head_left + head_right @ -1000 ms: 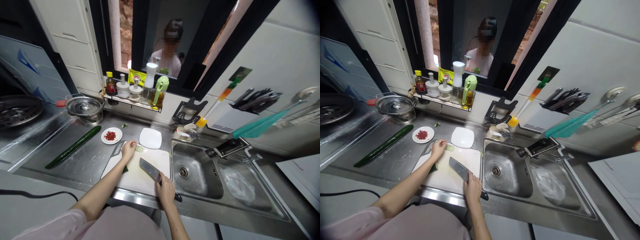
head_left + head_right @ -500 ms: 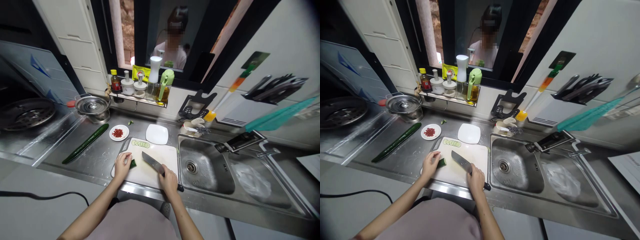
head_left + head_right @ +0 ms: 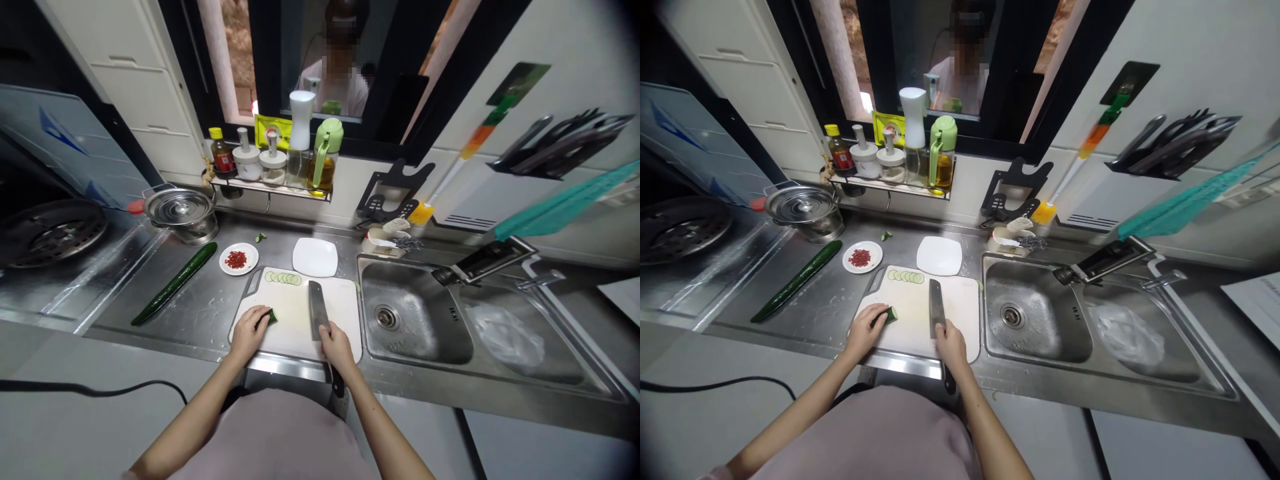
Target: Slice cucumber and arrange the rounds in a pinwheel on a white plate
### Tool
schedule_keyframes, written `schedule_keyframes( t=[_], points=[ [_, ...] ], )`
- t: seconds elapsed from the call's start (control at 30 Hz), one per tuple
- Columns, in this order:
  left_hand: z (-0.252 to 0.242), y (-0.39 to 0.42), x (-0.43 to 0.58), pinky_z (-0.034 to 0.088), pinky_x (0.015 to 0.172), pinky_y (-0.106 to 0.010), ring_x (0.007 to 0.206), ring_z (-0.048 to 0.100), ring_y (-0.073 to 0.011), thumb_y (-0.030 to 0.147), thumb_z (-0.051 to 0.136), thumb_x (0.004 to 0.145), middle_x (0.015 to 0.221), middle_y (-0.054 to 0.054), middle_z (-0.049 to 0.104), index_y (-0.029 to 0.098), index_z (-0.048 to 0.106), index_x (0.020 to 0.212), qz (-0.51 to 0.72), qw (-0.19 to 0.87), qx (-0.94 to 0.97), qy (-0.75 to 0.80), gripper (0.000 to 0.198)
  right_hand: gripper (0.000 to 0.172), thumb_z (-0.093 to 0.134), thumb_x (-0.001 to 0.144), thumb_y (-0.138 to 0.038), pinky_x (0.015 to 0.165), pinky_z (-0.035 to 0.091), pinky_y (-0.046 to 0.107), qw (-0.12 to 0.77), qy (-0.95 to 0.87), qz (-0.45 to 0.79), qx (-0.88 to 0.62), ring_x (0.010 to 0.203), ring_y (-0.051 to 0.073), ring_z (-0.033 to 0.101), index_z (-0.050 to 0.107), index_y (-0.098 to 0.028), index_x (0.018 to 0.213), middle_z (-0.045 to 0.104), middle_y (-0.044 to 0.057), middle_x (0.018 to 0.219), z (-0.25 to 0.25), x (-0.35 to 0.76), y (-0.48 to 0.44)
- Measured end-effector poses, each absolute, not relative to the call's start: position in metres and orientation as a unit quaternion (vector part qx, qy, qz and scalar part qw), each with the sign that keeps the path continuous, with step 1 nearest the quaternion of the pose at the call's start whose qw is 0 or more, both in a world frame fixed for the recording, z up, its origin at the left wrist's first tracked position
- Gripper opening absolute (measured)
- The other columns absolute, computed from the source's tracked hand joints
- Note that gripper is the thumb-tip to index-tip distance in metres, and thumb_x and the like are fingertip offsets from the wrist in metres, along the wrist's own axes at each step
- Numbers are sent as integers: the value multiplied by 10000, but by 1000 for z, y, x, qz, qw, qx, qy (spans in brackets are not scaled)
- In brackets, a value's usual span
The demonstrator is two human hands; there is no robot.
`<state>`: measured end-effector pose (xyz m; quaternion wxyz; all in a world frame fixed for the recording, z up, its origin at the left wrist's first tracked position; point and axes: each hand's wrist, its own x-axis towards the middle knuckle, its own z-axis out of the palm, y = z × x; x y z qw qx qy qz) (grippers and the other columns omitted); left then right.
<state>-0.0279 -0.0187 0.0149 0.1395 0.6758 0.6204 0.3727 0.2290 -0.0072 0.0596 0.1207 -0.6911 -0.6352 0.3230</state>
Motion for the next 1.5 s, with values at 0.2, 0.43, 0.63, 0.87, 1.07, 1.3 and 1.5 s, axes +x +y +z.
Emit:
schedule_keyframes(
  t=[0.2,0.43,0.63,0.87,1.07,1.3,1.5],
  points=[
    [7,-20,-27,509,919,-360,987,635,-183,291,521,910,1047,-49,697,243,697,1052,383,122,691,601,231,332,398,904,-364,630,372,217,144,-641,375,-654,740,166,602,639,-156,997,685,39,800,64,217,-6],
    [-1,-17,-29,527,870,-348,945,642,-179,267,536,901,1016,-52,701,254,714,1033,399,110,688,596,221,339,359,954,-363,649,334,234,16,-688,315,-653,850,178,617,627,-162,999,703,76,921,81,198,-7],
    [-2,-18,-28,525,868,-344,940,639,-176,258,533,902,1002,-56,698,252,720,1024,403,108,678,605,223,337,297,982,-331,670,356,259,-68,-734,269,-620,892,205,644,582,-176,1072,704,93,975,95,191,-14],
    [1,-18,-27,515,874,-343,947,629,-175,253,535,902,1001,-55,695,246,717,1023,403,111,673,611,219,312,270,988,-285,678,395,285,-116,-777,217,-579,853,223,668,548,-182,1087,706,105,885,105,176,-27],
    [0,-19,-25,506,864,-324,955,621,-175,243,534,901,1003,-49,689,253,714,1037,397,100,668,621,226,284,280,971,-237,657,419,302,-109,-791,211,-563,817,242,677,540,-174,1064,702,108,854,103,165,-36],
    [-2,-18,-25,500,863,-321,953,619,-174,245,531,902,1003,-47,688,251,712,1035,391,101,669,624,224,277,289,960,-214,682,438,300,-106,-790,223,-561,839,241,681,538,-157,1068,700,120,842,101,161,-38],
    [-3,-17,-26,497,871,-328,947,618,-175,251,524,904,998,-49,689,241,711,1018,384,101,669,628,219,266,306,946,-187,700,457,309,-121,-784,238,-560,860,243,686,534,-153,1078,705,135,864,105,157,-38]
  ],
)
